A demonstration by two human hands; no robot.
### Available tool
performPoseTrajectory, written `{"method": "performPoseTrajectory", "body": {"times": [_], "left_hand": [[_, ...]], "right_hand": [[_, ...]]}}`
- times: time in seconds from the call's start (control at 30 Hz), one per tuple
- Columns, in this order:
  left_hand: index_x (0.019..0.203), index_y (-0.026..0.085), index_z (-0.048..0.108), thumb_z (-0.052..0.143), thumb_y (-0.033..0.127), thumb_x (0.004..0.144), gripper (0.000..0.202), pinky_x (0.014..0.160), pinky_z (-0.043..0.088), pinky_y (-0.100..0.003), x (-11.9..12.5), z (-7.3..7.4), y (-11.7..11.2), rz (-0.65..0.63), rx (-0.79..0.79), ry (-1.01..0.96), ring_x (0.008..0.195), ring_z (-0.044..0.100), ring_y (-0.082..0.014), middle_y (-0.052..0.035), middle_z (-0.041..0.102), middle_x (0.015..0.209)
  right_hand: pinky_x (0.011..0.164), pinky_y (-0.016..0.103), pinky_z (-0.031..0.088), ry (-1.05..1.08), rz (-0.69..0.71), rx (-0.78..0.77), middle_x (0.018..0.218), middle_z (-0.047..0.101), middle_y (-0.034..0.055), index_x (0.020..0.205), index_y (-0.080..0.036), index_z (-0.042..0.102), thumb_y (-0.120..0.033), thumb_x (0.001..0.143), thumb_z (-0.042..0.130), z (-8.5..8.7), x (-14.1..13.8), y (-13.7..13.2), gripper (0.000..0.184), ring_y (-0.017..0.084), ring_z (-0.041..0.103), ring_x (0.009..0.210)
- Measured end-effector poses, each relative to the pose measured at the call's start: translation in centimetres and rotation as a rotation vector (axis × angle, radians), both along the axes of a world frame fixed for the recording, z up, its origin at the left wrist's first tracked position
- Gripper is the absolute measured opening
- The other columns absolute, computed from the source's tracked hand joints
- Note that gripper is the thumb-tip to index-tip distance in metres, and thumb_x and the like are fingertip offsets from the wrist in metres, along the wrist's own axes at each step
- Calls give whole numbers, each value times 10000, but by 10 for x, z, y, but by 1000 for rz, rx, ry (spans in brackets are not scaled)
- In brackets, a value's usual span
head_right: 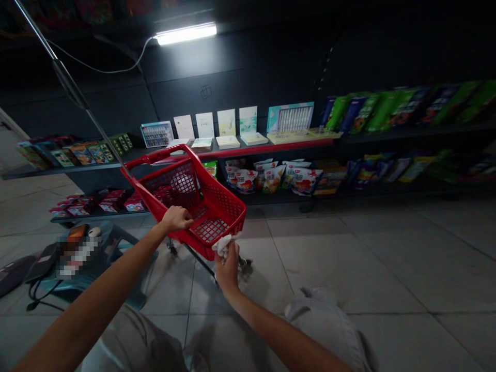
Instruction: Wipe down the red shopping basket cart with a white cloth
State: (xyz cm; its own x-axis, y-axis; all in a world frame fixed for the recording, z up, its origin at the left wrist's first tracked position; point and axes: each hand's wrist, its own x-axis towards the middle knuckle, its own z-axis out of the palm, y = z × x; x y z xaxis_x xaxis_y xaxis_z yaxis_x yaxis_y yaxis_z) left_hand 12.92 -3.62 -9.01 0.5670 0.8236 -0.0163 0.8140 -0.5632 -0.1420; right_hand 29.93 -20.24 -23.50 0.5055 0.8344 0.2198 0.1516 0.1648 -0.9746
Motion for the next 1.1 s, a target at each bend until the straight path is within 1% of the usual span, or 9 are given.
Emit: {"method": "performPoseTrajectory", "body": {"times": [0.2, 0.27, 0.33, 0.43, 0.53, 0.6, 0.7, 0.87, 1.1], "left_hand": [[727, 234, 748, 431, 413, 883, 396, 801, 454, -370, -3, -6, -3, -33, 10, -116, 863, 684, -260, -111, 747, 857], [767, 241, 740, 425, 366, 891, 361, 962, 445, -415, -1, -13, -10, -77, 79, -224, 1016, 656, -266, -95, 744, 962], [866, 258, 744, 440, 336, 892, 314, 1157, 314, -488, 6, -22, -19, -54, 205, -359, 1265, 545, -287, -80, 708, 1173], [1163, 264, 688, 501, 317, 869, 352, 1256, 108, -559, 25, -39, -34, 199, 373, -562, 1516, 264, -306, -79, 474, 1528], [1483, 171, 413, 502, 316, 875, 631, 1240, 171, -582, 51, -55, -43, 476, 396, -758, 1578, 109, -323, -167, 133, 1692], [1583, 142, 189, 487, 330, 893, 775, 1212, 270, -555, 67, -63, -46, 595, 349, -876, 1578, 122, -339, -218, 14, 1700], [1621, 151, -7, 458, 355, 920, 865, 1168, 370, -513, 84, -69, -46, 717, 245, -990, 1572, 137, -359, -249, 18, 1694], [1626, 128, -17, 416, 337, 941, 837, 1205, 325, -519, 89, -71, -45, 736, 205, -1016, 1580, 46, -362, -230, 8, 1703], [1611, 66, 84, 333, 239, 932, 743, 1286, 157, -493, 75, -69, -43, 675, 250, -979, 1587, -26, -297, -174, 86, 1708]], "right_hand": [[793, 336, 559, 271, 21, -42, 987, 668, 52, 1060, -207, 606, -409, 698, 708, 15, 25, 26, 427, 217, 658, 891], [750, 312, 552, 380, -4, -58, 966, 695, 49, 1061, -197, 616, -408, 681, 719, 20, 39, 37, 446, 212, 669, 866], [757, 301, 548, 418, -53, -38, 1025, 702, 62, 1112, -196, 617, -378, 671, 706, 24, 53, 46, 485, 210, 674, 891], [820, 311, 542, 393, -164, 9, 1130, 684, 86, 1170, -193, 594, -355, 684, 620, 25, 75, 60, 513, 207, 668, 960], [859, 322, 532, 299, -253, 40, 1189, 665, 95, 1205, -198, 577, -371, 714, 540, 22, 92, 73, 522, 211, 656, 1026], [840, 320, 531, 229, -269, 26, 1191, 669, 90, 1249, -211, 565, -390, 752, 493, 17, 97, 79, 534, 210, 657, 1023], [782, 305, 528, 146, -285, -54, 1142, 696, 86, 1312, -221, 540, -414, 810, 426, 4, 92, 79, 550, 209, 677, 953], [717, 296, 527, 80, -234, -111, 1104, 716, 72, 1361, -237, 486, -445, 842, 415, -22, 70, 59, 564, 212, 704, 891], [967, 413, 528, 182, -36, -199, 1265, 689, 113, 1282, -242, 540, -450, 782, 550, -44, 19, 6, 541, 250, 672, 1145]]}}
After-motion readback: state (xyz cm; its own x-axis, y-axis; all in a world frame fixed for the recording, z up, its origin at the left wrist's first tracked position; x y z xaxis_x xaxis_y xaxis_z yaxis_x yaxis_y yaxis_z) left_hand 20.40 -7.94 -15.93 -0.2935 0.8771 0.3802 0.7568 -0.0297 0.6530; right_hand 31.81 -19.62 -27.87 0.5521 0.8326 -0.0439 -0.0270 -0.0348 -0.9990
